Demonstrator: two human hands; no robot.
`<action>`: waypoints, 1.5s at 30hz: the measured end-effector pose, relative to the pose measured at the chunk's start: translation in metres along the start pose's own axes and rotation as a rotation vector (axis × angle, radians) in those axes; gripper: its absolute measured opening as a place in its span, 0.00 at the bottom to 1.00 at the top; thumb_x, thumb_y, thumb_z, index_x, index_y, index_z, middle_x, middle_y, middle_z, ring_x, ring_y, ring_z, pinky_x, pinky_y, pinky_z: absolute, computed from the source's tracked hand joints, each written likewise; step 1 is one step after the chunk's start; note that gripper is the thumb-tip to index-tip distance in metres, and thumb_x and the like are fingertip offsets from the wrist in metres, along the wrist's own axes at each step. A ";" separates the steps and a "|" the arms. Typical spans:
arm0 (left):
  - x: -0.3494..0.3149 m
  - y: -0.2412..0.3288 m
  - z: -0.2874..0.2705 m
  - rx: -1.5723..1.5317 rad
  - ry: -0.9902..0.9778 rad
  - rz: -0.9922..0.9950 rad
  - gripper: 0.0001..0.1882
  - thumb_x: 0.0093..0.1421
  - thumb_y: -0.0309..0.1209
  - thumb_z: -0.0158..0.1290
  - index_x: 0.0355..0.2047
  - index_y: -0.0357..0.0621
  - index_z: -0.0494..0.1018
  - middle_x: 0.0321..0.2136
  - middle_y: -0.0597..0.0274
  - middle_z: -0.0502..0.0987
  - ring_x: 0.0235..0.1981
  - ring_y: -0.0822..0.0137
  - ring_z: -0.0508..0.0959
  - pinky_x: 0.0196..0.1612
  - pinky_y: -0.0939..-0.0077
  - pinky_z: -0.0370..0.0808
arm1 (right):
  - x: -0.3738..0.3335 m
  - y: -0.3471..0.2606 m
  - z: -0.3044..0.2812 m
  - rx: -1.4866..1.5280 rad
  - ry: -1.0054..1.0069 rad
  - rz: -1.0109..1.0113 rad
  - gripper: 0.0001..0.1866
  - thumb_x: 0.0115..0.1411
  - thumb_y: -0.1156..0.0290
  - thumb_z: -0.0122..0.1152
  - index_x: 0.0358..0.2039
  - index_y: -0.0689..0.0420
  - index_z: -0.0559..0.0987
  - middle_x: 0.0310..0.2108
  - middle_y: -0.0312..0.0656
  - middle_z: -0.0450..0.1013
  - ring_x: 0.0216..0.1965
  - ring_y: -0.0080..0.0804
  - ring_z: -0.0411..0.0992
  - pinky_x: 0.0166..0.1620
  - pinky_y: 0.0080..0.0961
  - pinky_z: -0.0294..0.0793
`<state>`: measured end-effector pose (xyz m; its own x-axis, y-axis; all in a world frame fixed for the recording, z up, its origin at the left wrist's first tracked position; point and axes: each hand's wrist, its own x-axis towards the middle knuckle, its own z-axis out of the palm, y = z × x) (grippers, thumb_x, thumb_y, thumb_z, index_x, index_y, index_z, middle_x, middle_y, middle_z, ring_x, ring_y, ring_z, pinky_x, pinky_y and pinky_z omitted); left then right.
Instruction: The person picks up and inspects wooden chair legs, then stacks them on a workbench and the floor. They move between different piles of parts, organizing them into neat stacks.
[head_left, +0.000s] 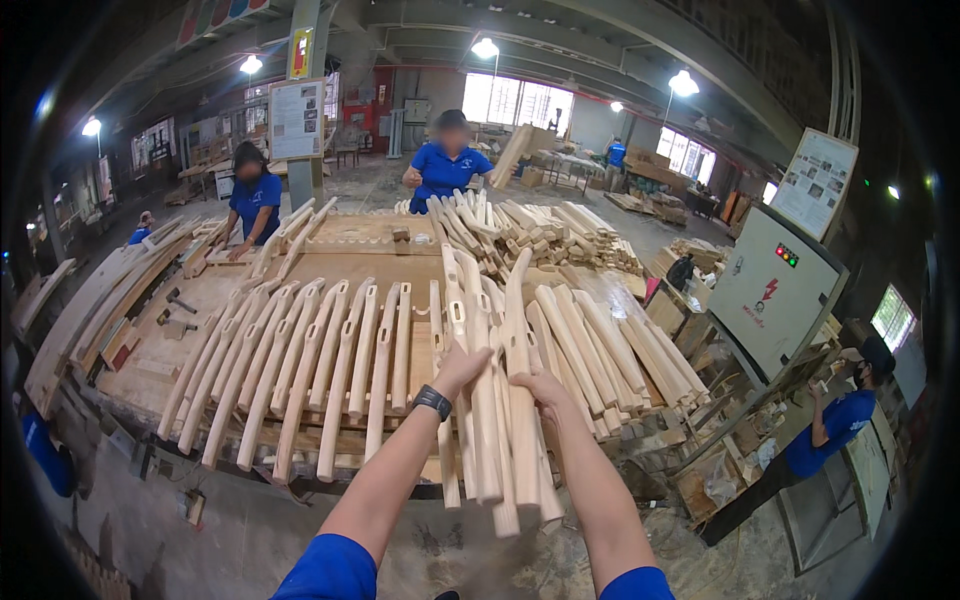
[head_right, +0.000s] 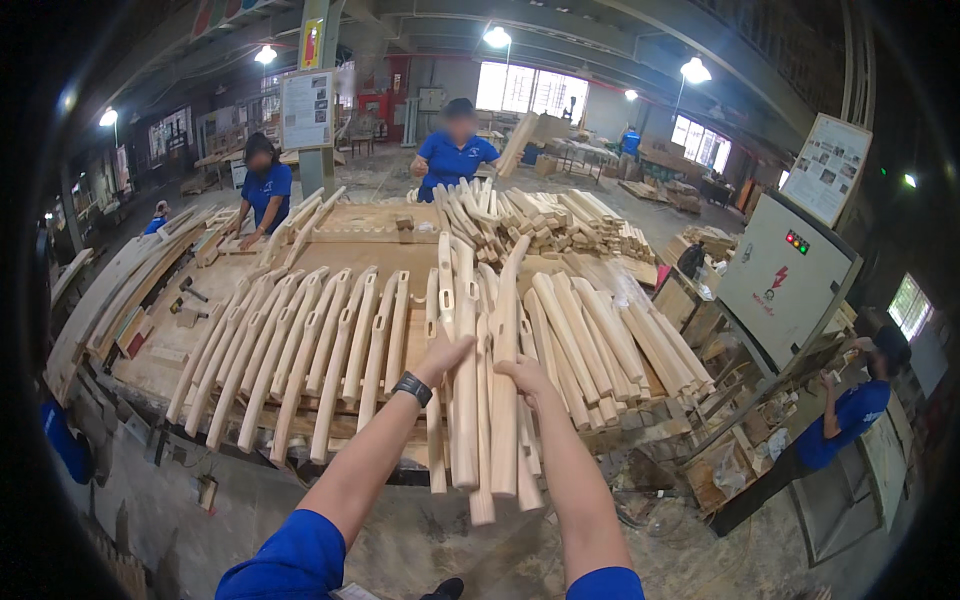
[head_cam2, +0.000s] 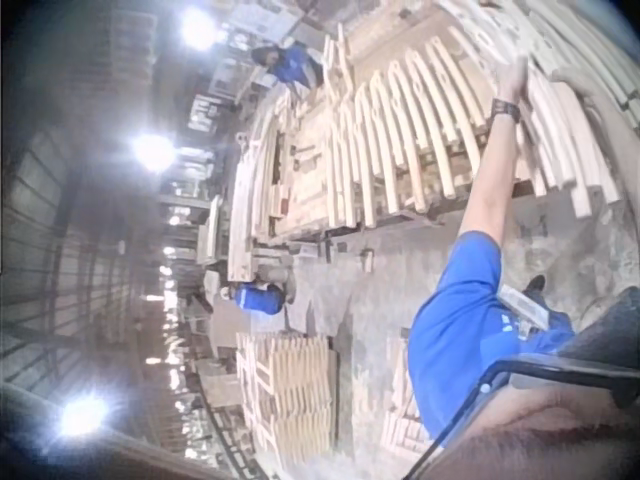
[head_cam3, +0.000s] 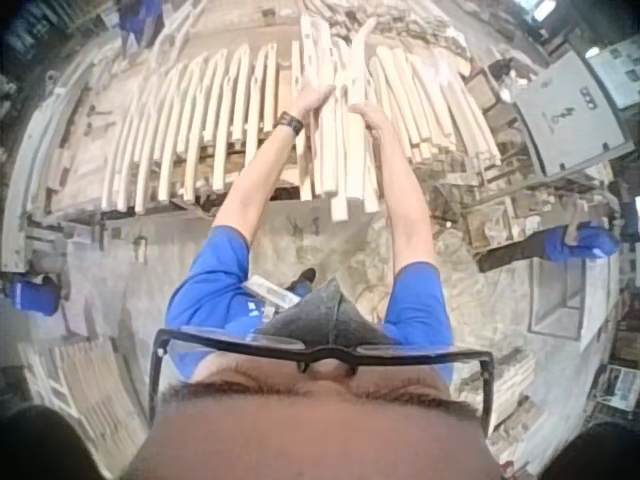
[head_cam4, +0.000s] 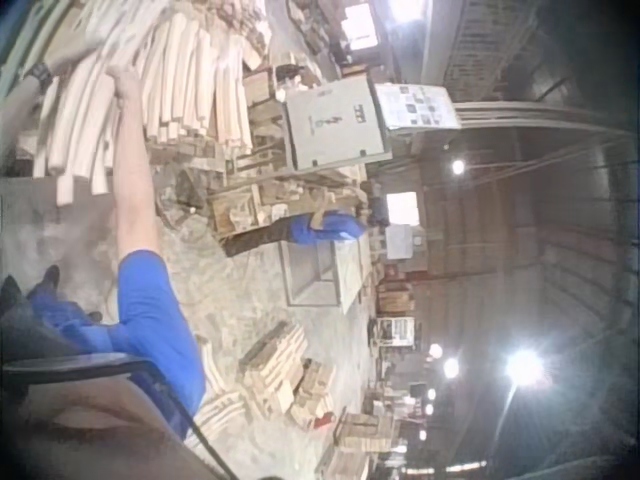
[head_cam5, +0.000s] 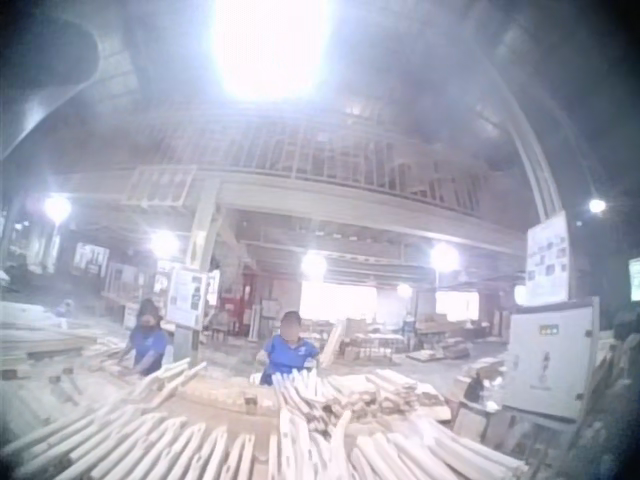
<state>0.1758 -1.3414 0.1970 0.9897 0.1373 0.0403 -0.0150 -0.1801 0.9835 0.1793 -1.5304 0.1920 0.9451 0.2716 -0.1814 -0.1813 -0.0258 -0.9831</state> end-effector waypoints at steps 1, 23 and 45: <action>0.008 -0.001 0.003 0.349 0.095 -0.063 0.45 0.52 0.48 0.58 0.62 0.30 0.56 0.52 0.37 0.71 0.53 0.47 0.73 0.57 0.58 0.69 | 0.010 -0.004 0.001 -0.170 0.005 0.020 0.17 0.52 0.69 0.63 0.39 0.67 0.77 0.32 0.48 0.77 0.28 0.31 0.77 0.28 0.26 0.75; 0.015 -0.029 -0.003 -0.043 -0.028 0.130 0.32 0.54 0.36 0.55 0.56 0.28 0.64 0.52 0.34 0.71 0.55 0.48 0.71 0.59 0.60 0.66 | -0.068 0.058 -0.070 -0.561 0.164 -0.071 0.32 0.61 0.57 0.58 0.60 0.65 0.67 0.44 0.46 0.77 0.42 0.34 0.77 0.47 0.28 0.75; -0.316 -0.038 0.244 -0.068 -1.211 0.049 0.13 0.65 0.35 0.43 0.39 0.39 0.72 0.25 0.68 0.69 0.20 0.79 0.64 0.24 0.82 0.66 | -0.752 0.469 0.284 0.838 1.799 1.340 0.15 0.52 0.64 0.53 0.29 0.61 0.82 0.26 0.52 0.79 0.23 0.41 0.78 0.29 0.36 0.78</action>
<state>-0.1017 -1.6160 0.1037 0.4797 -0.8740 -0.0772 -0.0281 -0.1033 0.9943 -0.6931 -1.4739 -0.1258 -0.5979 -0.3275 -0.7316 -0.2351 0.9442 -0.2305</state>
